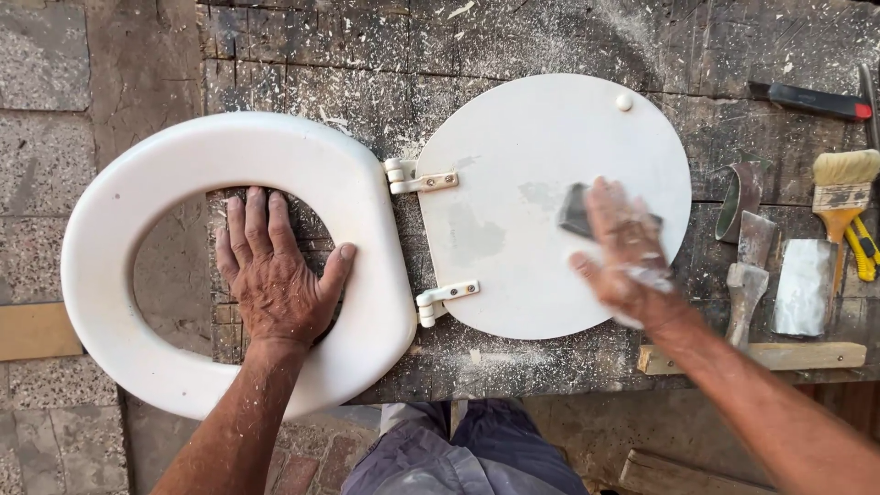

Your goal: The person sands the surface of a white toilet seat lid using a sanding block and a sanding brush. They work on the lid while it is attached to the seat, which rests on a wooden workbench.

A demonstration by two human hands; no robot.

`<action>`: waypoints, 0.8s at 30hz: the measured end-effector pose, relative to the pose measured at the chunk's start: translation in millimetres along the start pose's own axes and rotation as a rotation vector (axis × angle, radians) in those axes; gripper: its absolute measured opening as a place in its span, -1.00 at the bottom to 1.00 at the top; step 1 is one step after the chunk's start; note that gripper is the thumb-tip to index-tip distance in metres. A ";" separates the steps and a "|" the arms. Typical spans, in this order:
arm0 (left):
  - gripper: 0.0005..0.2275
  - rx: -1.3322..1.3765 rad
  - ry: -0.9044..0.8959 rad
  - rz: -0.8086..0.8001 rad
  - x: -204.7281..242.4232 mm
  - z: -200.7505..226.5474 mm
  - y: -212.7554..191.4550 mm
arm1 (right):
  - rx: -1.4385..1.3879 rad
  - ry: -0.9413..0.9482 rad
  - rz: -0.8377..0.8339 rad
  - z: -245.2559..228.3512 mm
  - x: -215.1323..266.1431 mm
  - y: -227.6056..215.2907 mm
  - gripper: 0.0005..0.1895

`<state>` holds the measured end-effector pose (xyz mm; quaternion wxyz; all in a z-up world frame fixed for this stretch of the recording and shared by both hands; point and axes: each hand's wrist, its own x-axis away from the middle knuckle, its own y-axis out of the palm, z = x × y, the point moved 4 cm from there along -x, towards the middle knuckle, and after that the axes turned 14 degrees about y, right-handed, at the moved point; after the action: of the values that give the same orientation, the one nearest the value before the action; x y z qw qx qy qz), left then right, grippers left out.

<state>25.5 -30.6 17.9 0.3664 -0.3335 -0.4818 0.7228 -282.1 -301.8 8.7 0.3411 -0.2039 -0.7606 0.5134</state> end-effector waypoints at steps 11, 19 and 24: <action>-0.20 -0.005 0.002 0.010 -1.5 -1.4 -0.1 | 0.019 -0.347 -0.160 -75.7 -19.4 7.2 -0.05; -0.16 -0.008 -0.011 0.088 -0.6 -6.6 8.2 | 0.271 -0.275 -0.027 27.7 -13.1 -16.1 0.00; -0.16 -0.047 -0.022 0.103 6.7 -6.0 14.2 | 0.391 -0.426 -0.121 33.2 -23.8 -1.2 0.02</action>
<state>24.2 -26.0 1.8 0.3154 -0.3583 -0.4850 0.7328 -290.0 -339.2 -5.5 0.2367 0.0235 -0.7125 0.6602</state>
